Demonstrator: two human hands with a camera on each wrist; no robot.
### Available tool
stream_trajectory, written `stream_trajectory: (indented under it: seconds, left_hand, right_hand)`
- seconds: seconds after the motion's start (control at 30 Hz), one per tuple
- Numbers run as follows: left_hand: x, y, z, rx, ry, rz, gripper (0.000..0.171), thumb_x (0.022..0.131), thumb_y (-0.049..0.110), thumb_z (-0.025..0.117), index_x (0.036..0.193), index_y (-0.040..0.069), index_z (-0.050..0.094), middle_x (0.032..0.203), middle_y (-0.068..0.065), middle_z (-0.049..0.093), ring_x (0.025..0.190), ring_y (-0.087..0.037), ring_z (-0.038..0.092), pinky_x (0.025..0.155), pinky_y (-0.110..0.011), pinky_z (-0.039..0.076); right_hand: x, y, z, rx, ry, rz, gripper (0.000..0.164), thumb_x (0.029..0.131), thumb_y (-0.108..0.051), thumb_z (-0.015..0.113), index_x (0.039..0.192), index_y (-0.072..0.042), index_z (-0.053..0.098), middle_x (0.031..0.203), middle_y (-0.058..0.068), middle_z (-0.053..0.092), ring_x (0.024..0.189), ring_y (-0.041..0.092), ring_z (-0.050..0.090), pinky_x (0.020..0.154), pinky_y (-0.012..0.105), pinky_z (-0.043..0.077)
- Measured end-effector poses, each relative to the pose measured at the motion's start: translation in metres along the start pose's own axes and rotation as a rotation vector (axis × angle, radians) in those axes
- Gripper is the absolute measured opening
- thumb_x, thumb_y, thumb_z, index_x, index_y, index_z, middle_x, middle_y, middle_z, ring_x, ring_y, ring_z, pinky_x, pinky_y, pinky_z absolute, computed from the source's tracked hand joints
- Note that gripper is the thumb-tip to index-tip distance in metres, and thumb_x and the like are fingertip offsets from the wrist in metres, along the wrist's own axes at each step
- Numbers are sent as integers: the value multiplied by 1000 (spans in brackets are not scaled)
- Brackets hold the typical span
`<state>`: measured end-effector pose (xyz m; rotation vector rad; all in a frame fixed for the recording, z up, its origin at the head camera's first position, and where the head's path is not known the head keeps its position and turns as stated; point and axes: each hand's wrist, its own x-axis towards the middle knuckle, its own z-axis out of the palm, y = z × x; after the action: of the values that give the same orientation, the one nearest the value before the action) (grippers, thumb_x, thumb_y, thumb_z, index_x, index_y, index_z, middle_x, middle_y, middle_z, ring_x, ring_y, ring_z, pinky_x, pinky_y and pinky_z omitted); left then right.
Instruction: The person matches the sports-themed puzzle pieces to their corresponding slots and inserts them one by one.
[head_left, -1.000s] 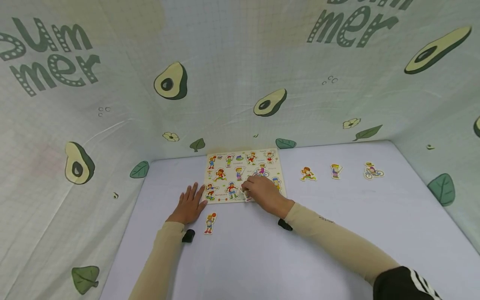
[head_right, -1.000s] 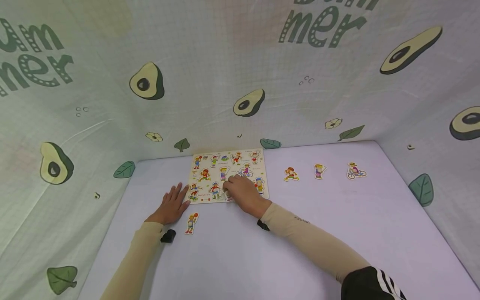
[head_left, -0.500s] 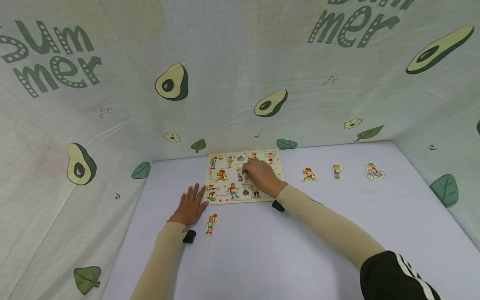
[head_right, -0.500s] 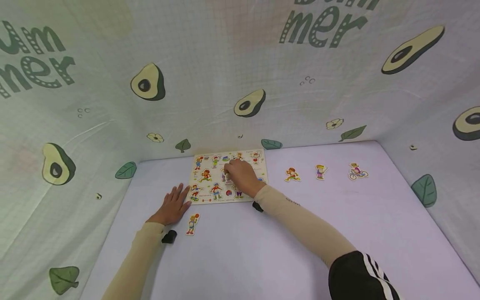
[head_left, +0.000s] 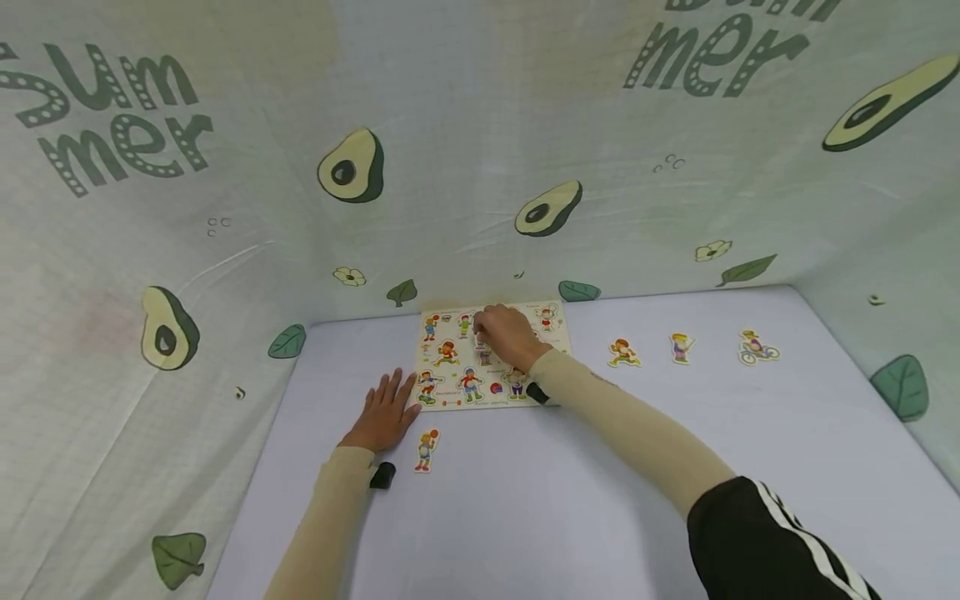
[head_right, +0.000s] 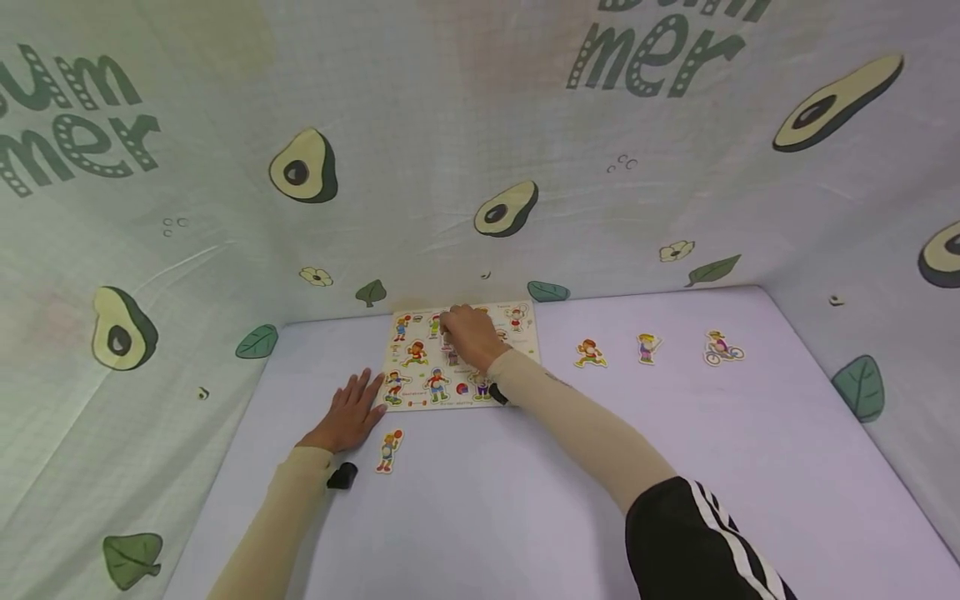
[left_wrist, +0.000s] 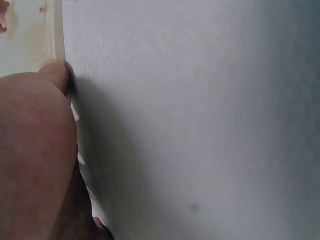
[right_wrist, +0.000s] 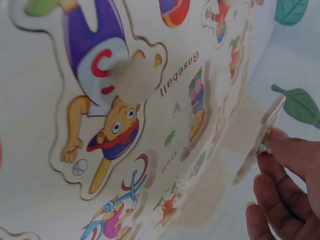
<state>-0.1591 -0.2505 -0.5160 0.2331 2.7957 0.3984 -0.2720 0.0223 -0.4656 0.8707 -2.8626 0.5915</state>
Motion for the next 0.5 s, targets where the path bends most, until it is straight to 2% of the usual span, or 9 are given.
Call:
stream_trajectory:
  seconds: [0.33,0.5]
  left_hand:
    - [3,-7,6,-6,29,36,69,115,43,39,170,8,18,176,-24,6,162,-49,1,129,-65,2]
    - [6,-10,9,3,26,25,69,114,43,40,170,10,17,177,-23,5,162,-48,1,130,-64,2]
  right_hand:
    - [24,4,7,-31,-45,49,11,102,-13,73,110,-6,76,105,9,75,99,27,71,89,41,60]
    - [34,4,11,-35,-70,55,11,103,-12,71,110,-5,76,105,10,76,98,27,72,89,41,60]
